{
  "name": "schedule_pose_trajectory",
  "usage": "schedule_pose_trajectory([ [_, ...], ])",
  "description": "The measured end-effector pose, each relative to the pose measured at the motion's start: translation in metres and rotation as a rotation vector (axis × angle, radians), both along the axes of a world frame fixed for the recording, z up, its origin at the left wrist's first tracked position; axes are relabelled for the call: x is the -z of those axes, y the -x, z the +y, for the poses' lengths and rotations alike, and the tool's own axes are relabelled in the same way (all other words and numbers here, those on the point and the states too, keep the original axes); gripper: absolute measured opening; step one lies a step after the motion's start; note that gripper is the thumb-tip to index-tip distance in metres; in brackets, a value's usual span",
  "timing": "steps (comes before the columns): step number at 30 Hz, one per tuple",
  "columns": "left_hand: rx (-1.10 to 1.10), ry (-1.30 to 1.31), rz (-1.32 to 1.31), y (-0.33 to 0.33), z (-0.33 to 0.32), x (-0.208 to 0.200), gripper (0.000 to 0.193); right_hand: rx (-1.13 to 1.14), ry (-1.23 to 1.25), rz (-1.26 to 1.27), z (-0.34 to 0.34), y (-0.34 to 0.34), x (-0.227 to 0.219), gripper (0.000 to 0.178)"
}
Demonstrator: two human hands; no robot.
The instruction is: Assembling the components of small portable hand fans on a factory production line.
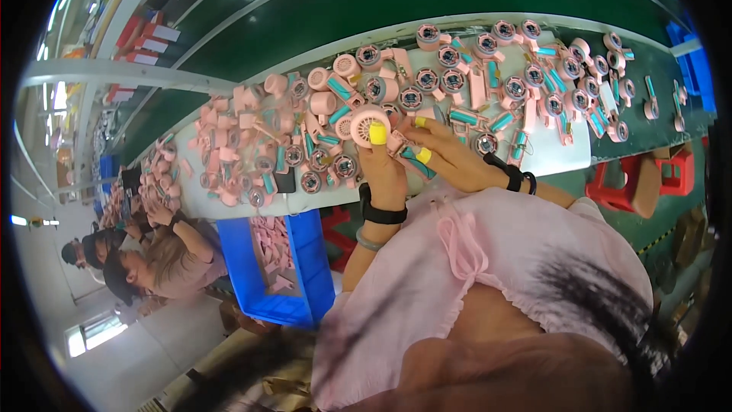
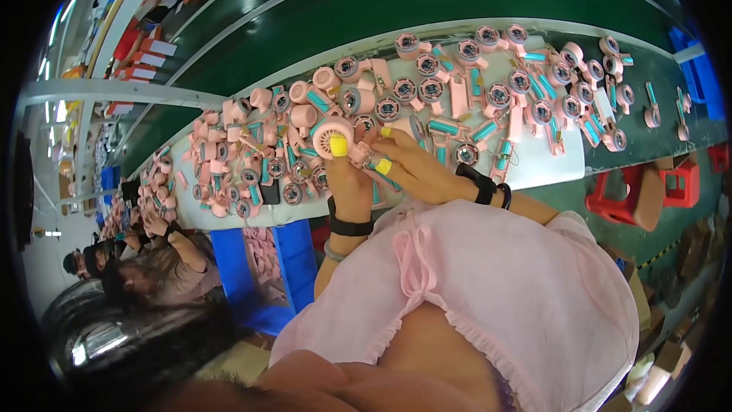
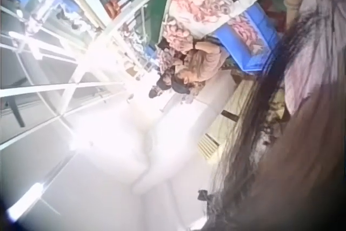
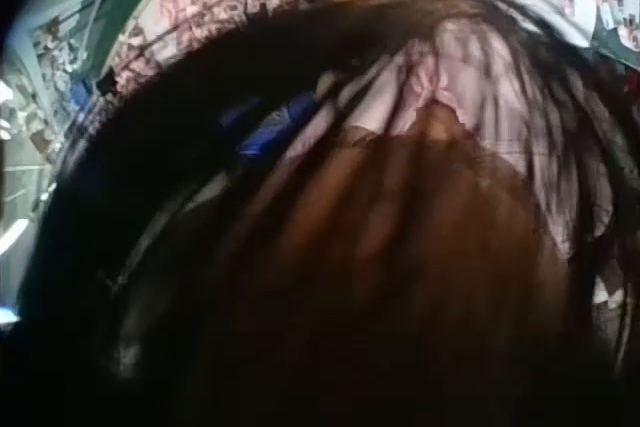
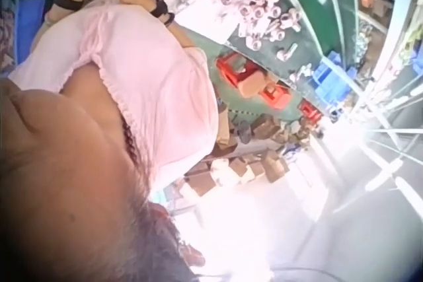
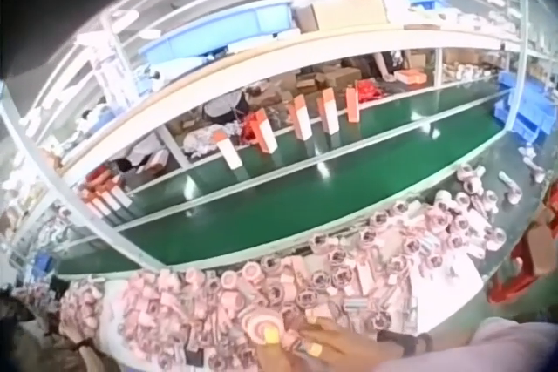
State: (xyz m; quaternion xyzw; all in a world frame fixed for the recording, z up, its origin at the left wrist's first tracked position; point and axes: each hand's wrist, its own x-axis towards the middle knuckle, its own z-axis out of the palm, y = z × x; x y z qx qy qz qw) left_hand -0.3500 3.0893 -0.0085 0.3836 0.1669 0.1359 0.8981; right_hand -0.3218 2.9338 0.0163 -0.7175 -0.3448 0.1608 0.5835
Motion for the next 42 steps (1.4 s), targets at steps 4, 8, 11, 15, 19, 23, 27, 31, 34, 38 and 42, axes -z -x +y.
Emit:
schedule_pose_trajectory([
  [4,-0.100,-0.054,0.056,0.015,-0.006,-0.004,0.037,-0.115,0.006,0.004,0.004,0.006,-0.005,0.049],
  [8,-0.193,-0.085,0.145,0.023,-0.010,0.001,0.035,-0.190,0.196,-0.120,0.010,0.018,0.010,0.070],
  [11,-0.239,-0.187,0.133,0.029,-0.007,0.005,0.043,-0.227,0.241,-0.254,0.016,0.019,0.008,0.084],
  [15,-0.254,-0.107,0.139,0.031,0.003,0.005,0.037,-0.231,0.344,-0.449,0.028,0.018,0.002,0.084],
  [19,-0.238,0.074,0.130,0.031,0.034,0.009,0.035,-0.417,0.540,-0.505,0.047,-0.018,-0.035,0.067],
  [23,-0.220,0.093,0.158,0.049,0.092,0.017,0.043,-0.600,0.592,-0.396,0.093,-0.064,-0.084,0.050],
  [27,-0.277,0.069,0.168,0.076,0.148,0.013,0.047,-0.546,0.462,-0.560,0.185,-0.084,-0.101,0.038],
  [31,-0.331,0.173,0.136,0.104,0.202,0.017,0.042,-0.650,0.500,-0.583,0.316,-0.092,-0.074,0.038],
  [34,-0.437,0.186,0.174,0.129,0.239,0.016,0.042,-0.628,0.449,-0.682,0.411,-0.077,-0.038,0.033],
  [38,-0.532,0.146,0.208,0.159,0.279,0.027,0.048,-0.599,0.784,-0.744,0.501,-0.082,0.017,0.027],
  [42,-0.592,0.193,0.203,0.190,0.307,0.036,0.049,-0.297,0.659,-0.762,0.550,-0.122,0.067,0.022],
])
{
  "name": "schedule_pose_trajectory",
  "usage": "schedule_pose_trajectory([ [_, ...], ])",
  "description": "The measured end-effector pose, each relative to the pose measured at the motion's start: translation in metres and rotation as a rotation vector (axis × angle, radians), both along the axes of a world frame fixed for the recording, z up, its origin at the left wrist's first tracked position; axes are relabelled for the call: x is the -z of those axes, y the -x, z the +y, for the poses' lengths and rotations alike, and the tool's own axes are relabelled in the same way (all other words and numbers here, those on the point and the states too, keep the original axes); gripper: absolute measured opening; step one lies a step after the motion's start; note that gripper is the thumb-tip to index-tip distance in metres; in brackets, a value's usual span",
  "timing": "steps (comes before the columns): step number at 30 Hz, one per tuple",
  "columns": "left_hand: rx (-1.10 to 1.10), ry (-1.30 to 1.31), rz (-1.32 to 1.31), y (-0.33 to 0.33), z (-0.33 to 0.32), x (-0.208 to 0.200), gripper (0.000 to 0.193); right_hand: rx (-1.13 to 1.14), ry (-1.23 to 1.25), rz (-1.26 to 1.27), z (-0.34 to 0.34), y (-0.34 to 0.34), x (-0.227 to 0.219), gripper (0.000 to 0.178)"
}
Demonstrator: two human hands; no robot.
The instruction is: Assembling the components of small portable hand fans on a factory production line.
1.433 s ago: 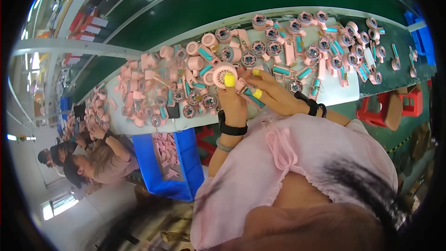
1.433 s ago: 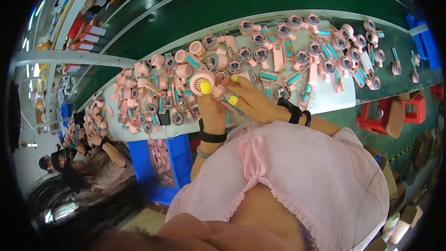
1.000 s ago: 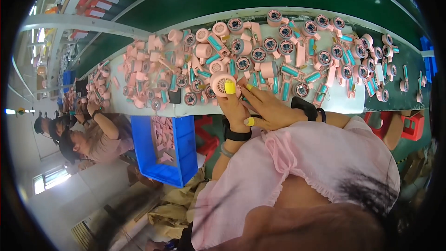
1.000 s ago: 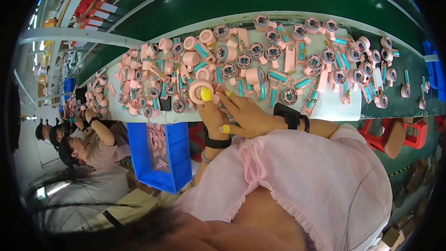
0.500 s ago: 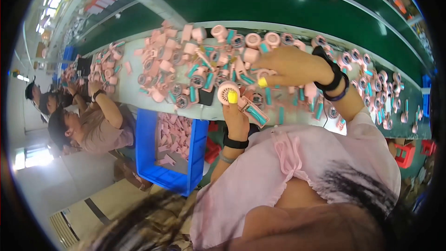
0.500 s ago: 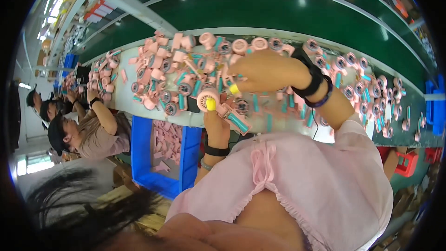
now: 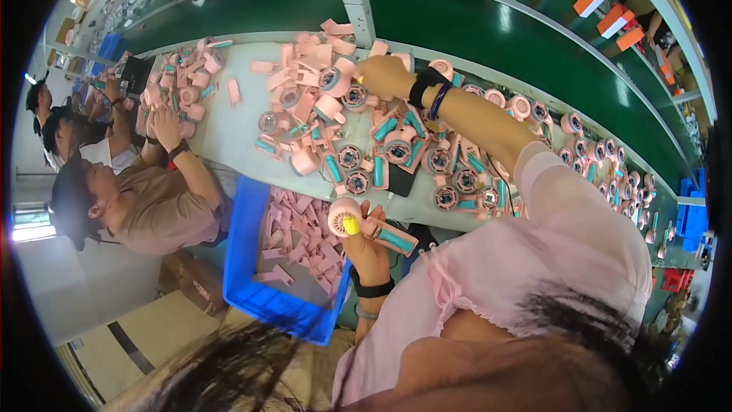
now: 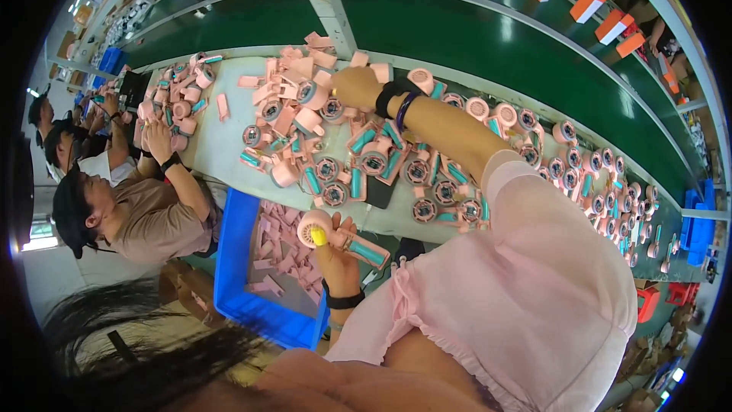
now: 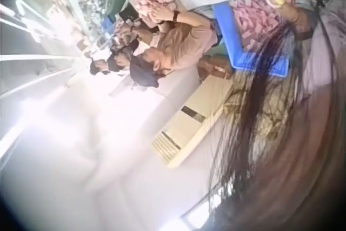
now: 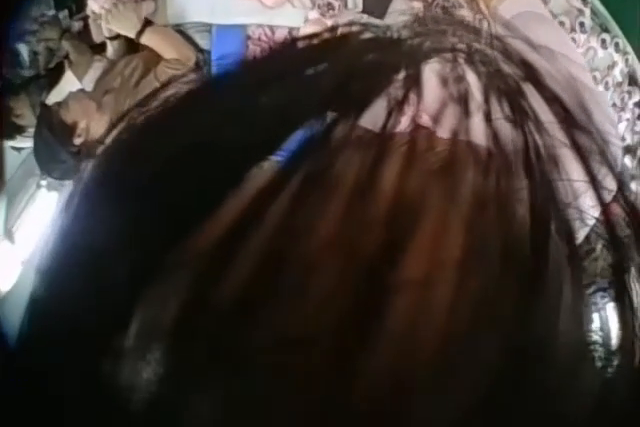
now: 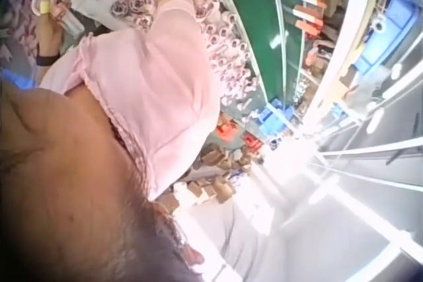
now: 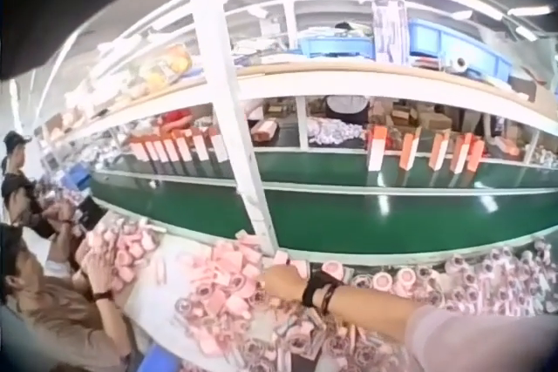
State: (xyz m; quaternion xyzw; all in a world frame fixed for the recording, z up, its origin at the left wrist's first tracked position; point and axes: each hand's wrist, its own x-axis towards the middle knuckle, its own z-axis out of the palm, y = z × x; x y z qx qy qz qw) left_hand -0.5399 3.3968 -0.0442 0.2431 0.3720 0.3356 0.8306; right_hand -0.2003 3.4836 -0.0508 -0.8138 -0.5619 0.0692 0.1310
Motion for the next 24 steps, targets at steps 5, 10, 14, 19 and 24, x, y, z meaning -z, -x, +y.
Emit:
schedule_pose_trajectory([
  [5,-0.042,-0.007,0.007,0.006,0.029,0.006,0.048,0.013,-0.115,0.136,0.059,-0.038,0.015,0.021],
  [10,-0.065,0.033,-0.007,0.006,0.053,0.006,0.047,-0.078,-0.134,-0.192,0.117,-0.051,0.031,0.030],
  [14,-0.069,0.038,0.023,0.009,0.069,0.013,0.049,-0.488,-0.199,-0.423,0.139,-0.077,0.049,0.035],
  [19,-0.068,0.041,0.058,0.006,0.080,0.015,0.051,-0.616,-0.032,-0.524,0.163,-0.068,0.041,0.024],
  [24,-0.062,0.038,0.038,-0.009,0.087,0.017,0.053,-0.610,0.071,-0.666,0.157,-0.075,0.041,0.012],
])
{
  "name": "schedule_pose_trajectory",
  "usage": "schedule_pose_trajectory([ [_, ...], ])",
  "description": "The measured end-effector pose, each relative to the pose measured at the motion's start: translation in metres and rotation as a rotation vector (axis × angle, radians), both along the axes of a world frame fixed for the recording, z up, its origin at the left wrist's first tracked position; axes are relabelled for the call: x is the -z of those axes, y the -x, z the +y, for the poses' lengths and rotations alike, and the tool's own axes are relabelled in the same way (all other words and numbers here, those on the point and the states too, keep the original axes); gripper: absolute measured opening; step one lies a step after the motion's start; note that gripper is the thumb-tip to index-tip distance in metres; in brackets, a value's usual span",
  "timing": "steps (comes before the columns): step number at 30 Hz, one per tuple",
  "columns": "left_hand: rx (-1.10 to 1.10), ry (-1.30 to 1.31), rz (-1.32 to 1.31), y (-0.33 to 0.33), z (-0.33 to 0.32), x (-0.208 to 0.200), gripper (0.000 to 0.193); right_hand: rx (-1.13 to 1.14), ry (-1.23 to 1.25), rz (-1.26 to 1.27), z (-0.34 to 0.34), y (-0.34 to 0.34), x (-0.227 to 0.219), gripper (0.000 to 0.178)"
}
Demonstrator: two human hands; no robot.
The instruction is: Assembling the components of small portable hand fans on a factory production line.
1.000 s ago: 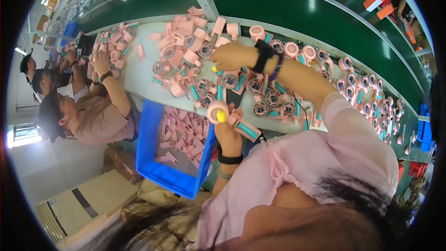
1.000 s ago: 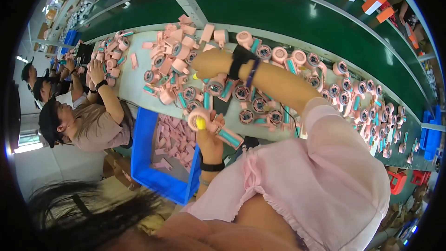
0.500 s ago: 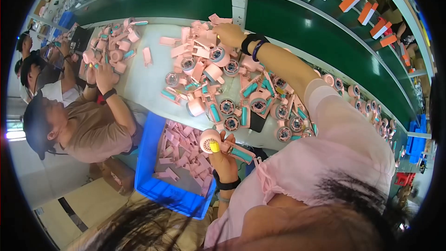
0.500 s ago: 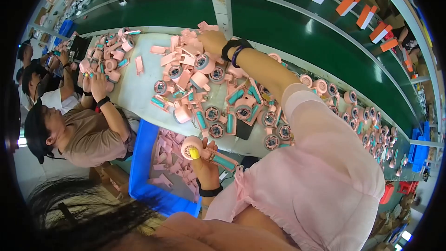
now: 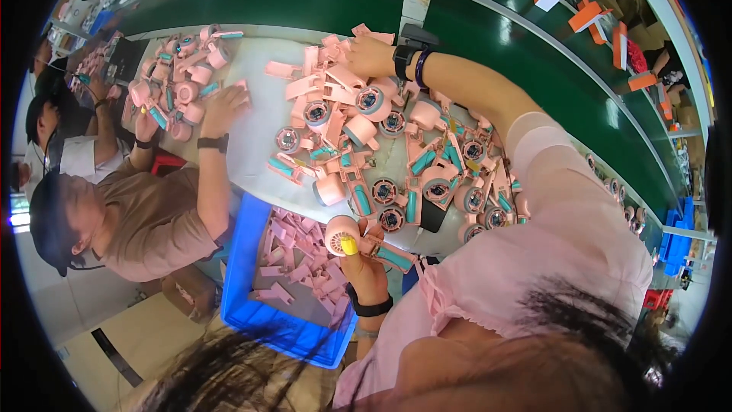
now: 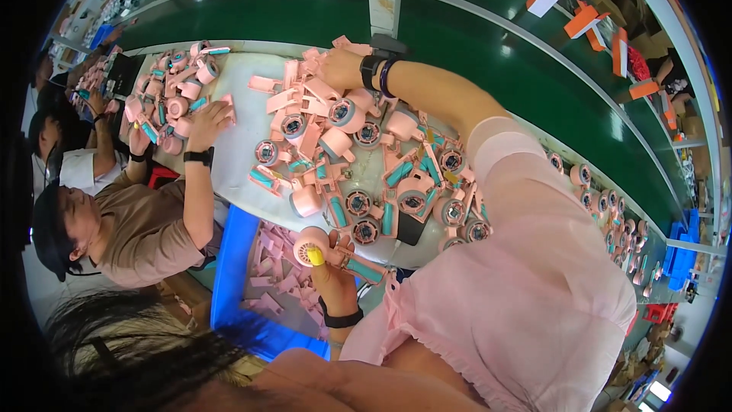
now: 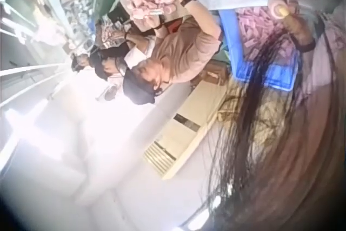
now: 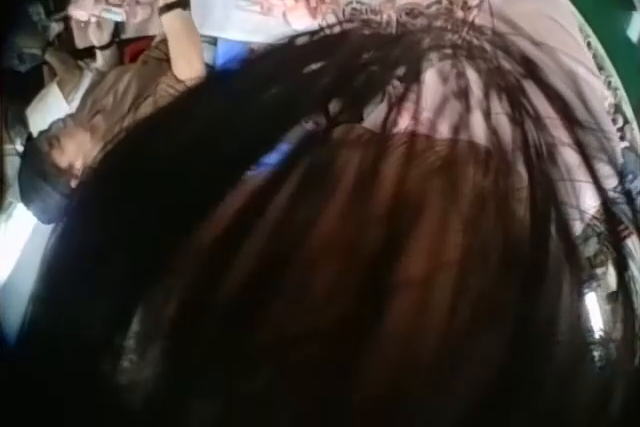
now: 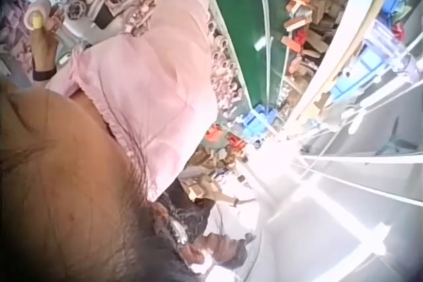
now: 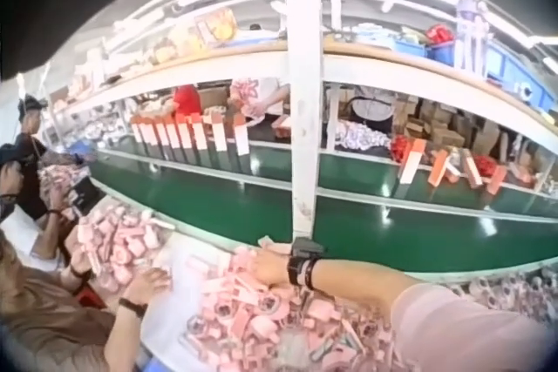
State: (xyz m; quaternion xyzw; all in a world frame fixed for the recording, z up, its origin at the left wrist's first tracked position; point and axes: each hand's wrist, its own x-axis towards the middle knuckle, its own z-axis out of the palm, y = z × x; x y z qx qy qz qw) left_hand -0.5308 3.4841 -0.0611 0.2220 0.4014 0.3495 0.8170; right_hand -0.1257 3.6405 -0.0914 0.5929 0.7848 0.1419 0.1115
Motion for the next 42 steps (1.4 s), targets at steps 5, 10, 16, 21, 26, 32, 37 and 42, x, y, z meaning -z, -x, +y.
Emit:
schedule_pose_trajectory([
  [5,0.011,-0.014,-0.007,-0.003,0.001,-0.002,0.053,0.185,0.124,-0.258,-0.030,0.047,-0.066,0.009],
  [10,0.086,-0.036,-0.047,-0.024,0.003,-0.011,0.054,0.355,0.135,0.284,-0.111,0.051,-0.131,0.020],
  [16,-0.008,-0.030,-0.207,-0.052,-0.005,-0.032,0.049,0.406,0.113,1.012,-0.248,0.161,-0.187,0.045],
  [21,0.114,-0.085,-0.295,-0.082,-0.034,-0.055,0.049,0.540,-0.187,0.996,-0.325,0.208,-0.176,0.052],
  [26,0.148,-0.148,-0.265,-0.103,-0.070,-0.064,0.052,0.593,-0.206,1.005,-0.369,0.222,-0.174,0.055],
  [32,0.259,-0.130,-0.298,-0.125,-0.107,-0.060,0.055,0.647,-0.324,0.928,-0.408,0.222,-0.168,0.061],
  [37,0.324,-0.191,-0.358,-0.136,-0.136,-0.083,0.043,0.738,-0.352,0.893,-0.435,0.216,-0.167,0.060],
  [42,0.305,-0.189,-0.320,-0.146,-0.158,-0.084,0.041,0.771,-0.378,0.876,-0.453,0.214,-0.162,0.060],
])
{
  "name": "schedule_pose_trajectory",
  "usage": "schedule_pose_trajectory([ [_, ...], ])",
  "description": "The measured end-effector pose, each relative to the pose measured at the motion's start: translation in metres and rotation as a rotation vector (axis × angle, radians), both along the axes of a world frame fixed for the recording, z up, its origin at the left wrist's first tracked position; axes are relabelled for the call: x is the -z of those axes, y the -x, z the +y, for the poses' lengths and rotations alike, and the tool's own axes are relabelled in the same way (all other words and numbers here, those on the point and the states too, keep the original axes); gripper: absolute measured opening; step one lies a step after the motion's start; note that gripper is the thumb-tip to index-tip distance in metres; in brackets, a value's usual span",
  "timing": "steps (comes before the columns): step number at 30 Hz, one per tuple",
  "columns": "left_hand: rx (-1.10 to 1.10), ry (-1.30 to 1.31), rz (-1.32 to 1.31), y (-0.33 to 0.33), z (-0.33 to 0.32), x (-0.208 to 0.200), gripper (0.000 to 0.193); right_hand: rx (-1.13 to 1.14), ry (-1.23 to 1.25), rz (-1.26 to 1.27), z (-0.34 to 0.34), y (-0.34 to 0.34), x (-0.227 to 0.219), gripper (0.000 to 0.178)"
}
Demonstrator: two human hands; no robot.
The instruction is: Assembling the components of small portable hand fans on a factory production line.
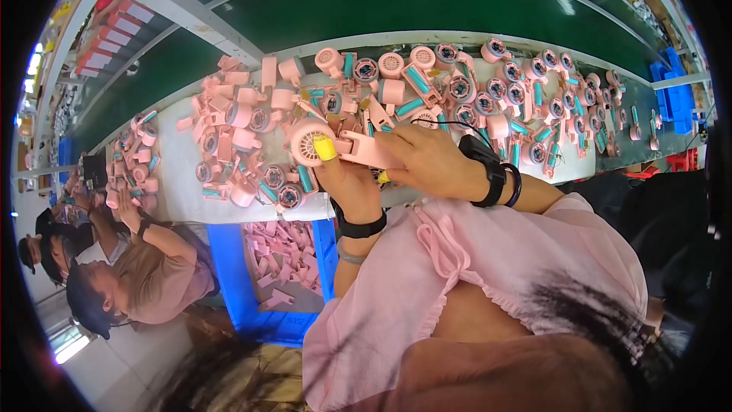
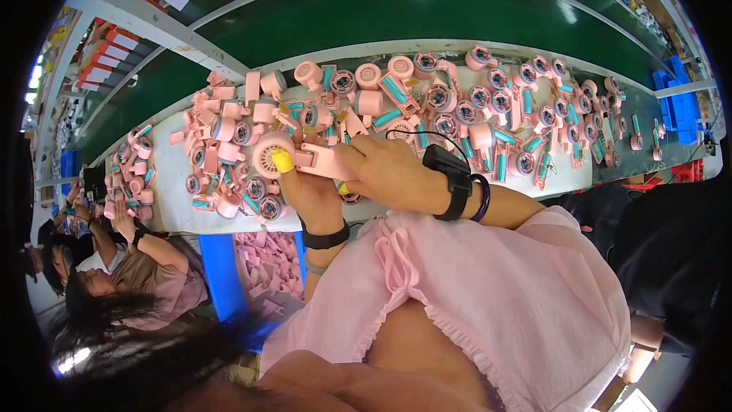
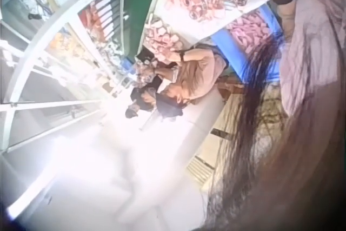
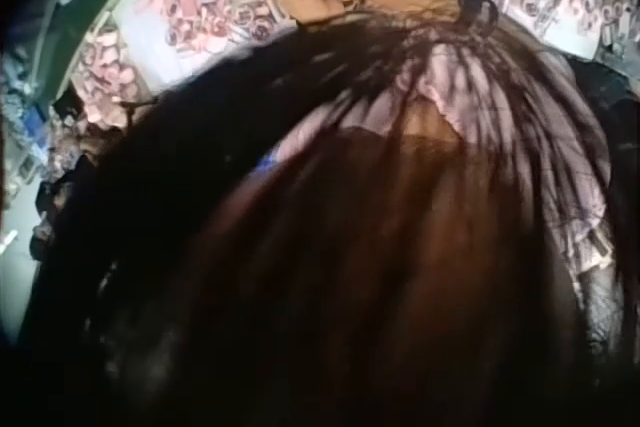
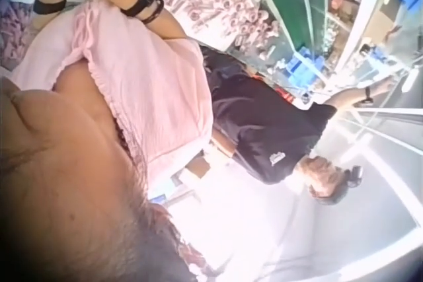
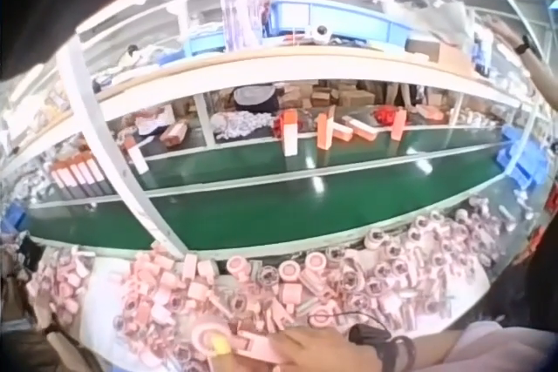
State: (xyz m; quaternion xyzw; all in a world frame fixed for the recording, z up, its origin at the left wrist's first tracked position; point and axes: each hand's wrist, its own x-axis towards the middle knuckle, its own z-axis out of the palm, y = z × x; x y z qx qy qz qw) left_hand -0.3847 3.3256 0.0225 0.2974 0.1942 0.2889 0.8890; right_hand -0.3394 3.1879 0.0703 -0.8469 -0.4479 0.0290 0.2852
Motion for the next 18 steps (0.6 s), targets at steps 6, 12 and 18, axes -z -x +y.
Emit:
schedule_pose_trajectory([
  [6,0.064,-0.060,-0.023,-0.004,-0.015,-0.002,0.045,-0.007,-0.024,-0.054,-0.015,-0.004,0.002,0.053],
  [12,0.071,-0.074,-0.060,-0.002,-0.020,-0.010,0.045,0.029,0.002,0.003,-0.020,-0.003,-0.002,0.059],
  [18,0.111,-0.095,-0.029,0.001,-0.019,-0.003,0.038,0.067,0.102,-0.026,-0.022,0.002,-0.005,0.060],
])
